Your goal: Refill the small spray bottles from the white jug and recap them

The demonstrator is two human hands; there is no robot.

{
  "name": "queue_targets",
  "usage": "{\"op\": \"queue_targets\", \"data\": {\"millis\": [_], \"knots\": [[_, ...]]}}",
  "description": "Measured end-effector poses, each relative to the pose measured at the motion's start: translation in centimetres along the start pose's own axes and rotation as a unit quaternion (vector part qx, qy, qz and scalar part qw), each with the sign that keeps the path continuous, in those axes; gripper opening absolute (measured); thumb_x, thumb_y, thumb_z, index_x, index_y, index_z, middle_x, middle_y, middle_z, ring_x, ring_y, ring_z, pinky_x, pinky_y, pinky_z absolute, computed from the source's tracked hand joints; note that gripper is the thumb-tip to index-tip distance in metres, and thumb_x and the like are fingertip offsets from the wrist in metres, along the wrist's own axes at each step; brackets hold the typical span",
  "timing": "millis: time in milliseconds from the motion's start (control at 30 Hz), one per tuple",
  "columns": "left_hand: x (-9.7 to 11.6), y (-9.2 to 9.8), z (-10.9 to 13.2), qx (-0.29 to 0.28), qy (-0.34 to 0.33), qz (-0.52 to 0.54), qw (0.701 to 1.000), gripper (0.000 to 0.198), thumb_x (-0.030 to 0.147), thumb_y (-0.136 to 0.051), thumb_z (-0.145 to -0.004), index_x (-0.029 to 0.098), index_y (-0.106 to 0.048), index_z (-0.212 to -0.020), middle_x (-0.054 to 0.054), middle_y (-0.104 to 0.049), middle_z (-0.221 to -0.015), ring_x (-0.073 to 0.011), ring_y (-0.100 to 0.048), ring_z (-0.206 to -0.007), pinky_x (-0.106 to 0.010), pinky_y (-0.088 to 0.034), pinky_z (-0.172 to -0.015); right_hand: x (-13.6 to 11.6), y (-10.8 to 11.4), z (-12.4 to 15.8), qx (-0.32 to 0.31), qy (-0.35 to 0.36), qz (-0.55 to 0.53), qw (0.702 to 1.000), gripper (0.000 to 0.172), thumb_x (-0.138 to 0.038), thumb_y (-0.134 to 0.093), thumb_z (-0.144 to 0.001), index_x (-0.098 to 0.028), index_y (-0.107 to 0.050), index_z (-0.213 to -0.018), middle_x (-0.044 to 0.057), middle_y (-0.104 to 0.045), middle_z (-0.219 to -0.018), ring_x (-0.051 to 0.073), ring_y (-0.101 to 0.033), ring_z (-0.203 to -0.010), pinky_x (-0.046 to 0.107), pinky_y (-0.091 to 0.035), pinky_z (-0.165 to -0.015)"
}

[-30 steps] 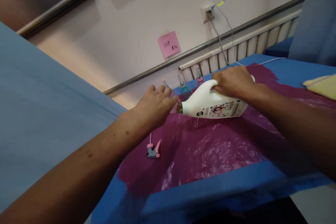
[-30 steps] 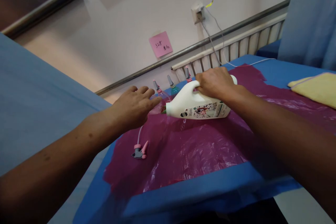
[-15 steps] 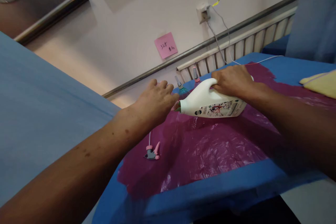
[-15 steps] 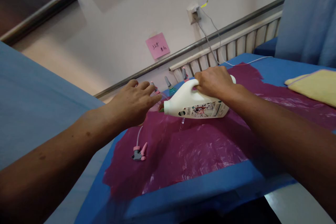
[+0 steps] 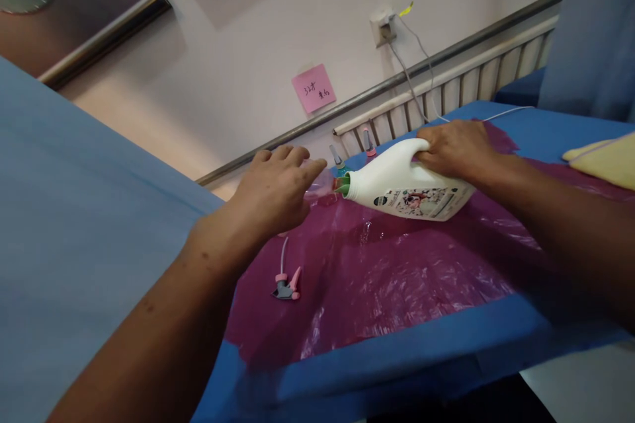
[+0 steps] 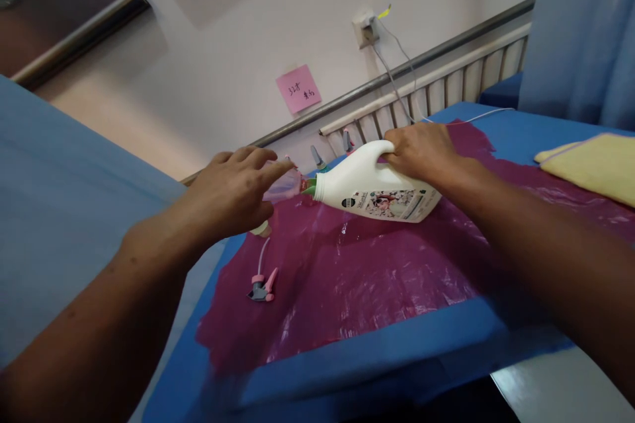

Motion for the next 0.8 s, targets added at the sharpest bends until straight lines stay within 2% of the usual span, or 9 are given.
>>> {"op": "queue_targets", "data": {"millis": [133, 267, 367, 433, 500, 667, 800], "knots": [[-0.1, -1.0, 0.8, 0.036, 0.044, 0.071, 0.996, 0.079, 0.021, -0.071, -0.094, 0.029, -0.049, -0.169, -0.015, -0.057, -0.167, -0.0407, -0.054, -0.151, -0.055, -0.048, -0.119, 0.6, 0.4, 0.6, -0.001, -0.022, 0.0, 1.0, 0.045, -0.052, -0.052, -0.106, -0.026, -0.083, -0.126, 0.018, -0.084, -0.118, 0.034, -0.072, -0.099, 0.041, -0.035, -0.073], [0.2, -3.7, 0.9, 0.113, 0.068, 0.206, 0.97, 0.076, 0.024, -0.072, -0.094, 0.027, -0.051, -0.167, -0.016, -0.06, -0.163, -0.0403, -0.06, -0.146, -0.057, -0.051, -0.121, 1.5, 0.2, 0.7, -0.005, -0.042, -0.01, 0.999, 0.045, -0.053, -0.053, -0.105, -0.024, -0.082, -0.123, 0.019, -0.083, -0.118, 0.031, -0.07, -0.096, 0.04, -0.031, -0.072], [1.4, -6.6, 0.7, 0.175, 0.093, 0.364, 0.91, 0.083, 0.029, -0.077, -0.089, 0.024, -0.049, -0.167, -0.017, -0.06, -0.161, -0.0401, -0.06, -0.148, -0.058, -0.051, -0.125, 2.8, -0.6, 0.6, 0.019, -0.059, -0.023, 0.998, 0.038, -0.048, -0.059, -0.102, -0.024, -0.082, -0.119, 0.017, -0.084, -0.116, 0.028, -0.068, -0.091, 0.038, -0.031, -0.072], [2.7, -8.7, 0.5, 0.195, 0.112, 0.463, 0.857, 0.093, 0.029, -0.08, -0.088, 0.025, -0.041, -0.172, -0.017, -0.054, -0.169, -0.0392, -0.058, -0.151, -0.058, -0.049, -0.128, 3.9, -1.3, 0.6, 0.04, -0.066, -0.049, 0.996, 0.035, -0.045, -0.062, -0.1, -0.023, -0.083, -0.117, 0.016, -0.084, -0.113, 0.027, -0.068, -0.089, 0.037, -0.032, -0.072], [4.3, -10.7, 0.3, 0.215, 0.153, 0.521, 0.812, 0.096, 0.031, -0.083, -0.087, 0.025, -0.04, -0.173, -0.018, -0.053, -0.169, -0.0401, -0.056, -0.155, -0.059, -0.046, -0.131, 5.1, -1.8, 0.8, 0.054, -0.078, -0.089, 0.991, 0.032, -0.04, -0.063, -0.098, -0.022, -0.084, -0.114, 0.015, -0.085, -0.109, 0.027, -0.069, -0.088, 0.036, -0.035, -0.073], [8.0, -14.9, -0.2, 0.21, 0.22, 0.619, 0.724, 0.083, 0.035, -0.086, -0.087, 0.024, -0.051, -0.162, -0.017, -0.062, -0.16, -0.0378, -0.061, -0.15, -0.06, -0.046, -0.13, 7.9, -2.5, 1.9, 0.076, -0.132, -0.163, 0.975, 0.033, -0.027, -0.059, -0.098, -0.013, -0.086, -0.112, 0.017, -0.084, -0.102, 0.028, -0.073, -0.095, 0.037, -0.044, -0.077], [10.3, -16.8, -0.3, 0.185, 0.232, 0.679, 0.672, 0.081, 0.029, -0.087, -0.085, 0.025, -0.052, -0.157, -0.016, -0.064, -0.159, -0.0349, -0.066, -0.145, -0.056, -0.049, -0.127, 10.7, -3.9, 3.3, 0.091, -0.141, -0.162, 0.972, 0.037, -0.028, -0.056, -0.103, -0.006, -0.085, -0.107, 0.022, -0.083, -0.099, 0.03, -0.075, -0.097, 0.039, -0.048, -0.076]]}}
Point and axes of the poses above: each hand's wrist, its own z-axis away from the middle knuckle, its own y-axis out of the back of the hand, x = y × z, the point moved 2 cm from there along -z, towards the middle knuckle
